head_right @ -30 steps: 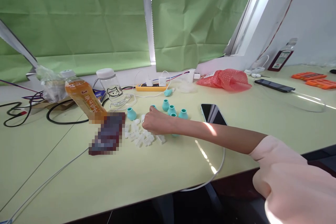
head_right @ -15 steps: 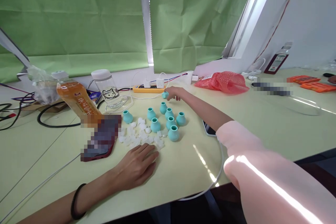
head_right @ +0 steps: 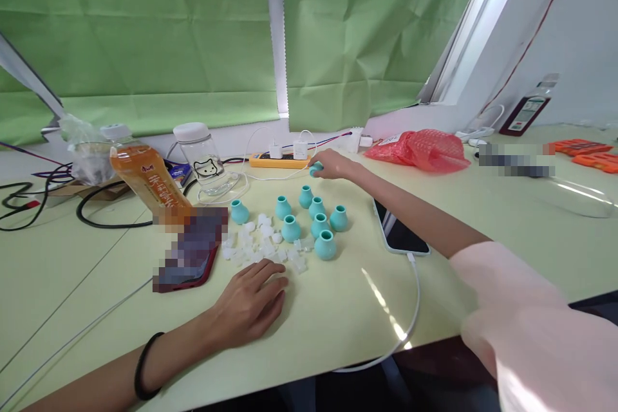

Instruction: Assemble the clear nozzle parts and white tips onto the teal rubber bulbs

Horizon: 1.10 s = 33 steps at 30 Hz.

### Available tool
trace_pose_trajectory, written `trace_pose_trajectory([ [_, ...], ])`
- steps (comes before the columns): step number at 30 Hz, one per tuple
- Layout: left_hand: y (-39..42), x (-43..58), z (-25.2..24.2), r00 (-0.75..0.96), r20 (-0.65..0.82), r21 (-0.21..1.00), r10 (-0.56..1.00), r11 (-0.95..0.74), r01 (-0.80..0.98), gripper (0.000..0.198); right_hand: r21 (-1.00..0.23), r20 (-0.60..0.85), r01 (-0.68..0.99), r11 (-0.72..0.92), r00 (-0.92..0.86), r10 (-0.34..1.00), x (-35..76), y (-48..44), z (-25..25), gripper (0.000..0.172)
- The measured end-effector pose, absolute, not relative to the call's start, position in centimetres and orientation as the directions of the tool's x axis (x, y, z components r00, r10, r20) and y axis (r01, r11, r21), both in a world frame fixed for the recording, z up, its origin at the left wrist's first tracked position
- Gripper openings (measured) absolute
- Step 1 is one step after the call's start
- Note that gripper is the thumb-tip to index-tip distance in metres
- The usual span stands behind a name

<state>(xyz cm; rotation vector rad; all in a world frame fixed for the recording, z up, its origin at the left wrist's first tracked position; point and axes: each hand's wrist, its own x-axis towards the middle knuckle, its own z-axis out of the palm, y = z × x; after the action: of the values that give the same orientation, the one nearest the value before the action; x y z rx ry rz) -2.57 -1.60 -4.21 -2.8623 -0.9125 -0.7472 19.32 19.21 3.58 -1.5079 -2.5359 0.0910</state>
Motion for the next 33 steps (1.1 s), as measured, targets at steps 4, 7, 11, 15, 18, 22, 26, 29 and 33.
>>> trace_pose_trajectory([
  [4,-1.5,-3.0,-3.6,0.558,0.518,0.412,0.648,-0.761,0.501,0.015,-0.218,0.472,0.718,0.661,-0.515,0.716,20.7,12.6,5.2,0.032],
  [7,-1.3,-3.3,-3.0,0.375,0.477,0.679,0.795,-0.604,0.418,0.018,-0.165,0.650,0.552,0.817,-0.563,0.511,20.0,6.4,5.0,0.027],
  [11,-1.3,-3.4,-3.3,0.275,0.435,0.834,0.857,-0.499,0.235,0.031,-0.003,0.656,0.377,0.926,-0.699,0.286,17.7,0.7,2.1,0.011],
  [15,-1.9,-3.0,-3.8,0.176,0.435,0.872,0.883,-0.462,0.163,0.026,0.031,0.673,0.282,0.959,-0.715,0.189,15.4,-0.4,-1.6,0.014],
  [18,-2.6,-2.9,-3.5,0.113,0.539,0.818,0.834,-0.551,0.166,0.022,-0.030,0.739,0.220,0.975,-0.652,0.170,14.8,-0.3,-2.9,0.028],
  [22,-3.5,-2.6,-3.0,0.338,0.471,0.760,0.815,-0.569,0.314,0.015,-0.387,0.774,0.162,0.908,-0.477,0.416,15.0,-0.6,-2.5,0.042],
  [26,-3.9,-2.0,-2.9,0.561,0.273,0.544,0.781,-0.607,0.579,0.016,-0.707,0.449,0.196,0.679,-0.618,0.646,14.8,-0.6,-1.4,0.021],
  [29,-3.9,-1.7,-3.2,0.594,0.347,0.330,0.726,-0.688,0.647,0.022,-0.630,0.427,0.254,0.734,-0.676,0.600,14.4,-0.4,-1.4,0.030],
  [33,-3.8,-1.6,-3.5,0.604,0.424,0.188,0.675,-0.718,0.670,0.026,-0.683,0.403,0.230,0.693,-0.674,0.620,13.9,-0.3,-2.0,0.034],
])
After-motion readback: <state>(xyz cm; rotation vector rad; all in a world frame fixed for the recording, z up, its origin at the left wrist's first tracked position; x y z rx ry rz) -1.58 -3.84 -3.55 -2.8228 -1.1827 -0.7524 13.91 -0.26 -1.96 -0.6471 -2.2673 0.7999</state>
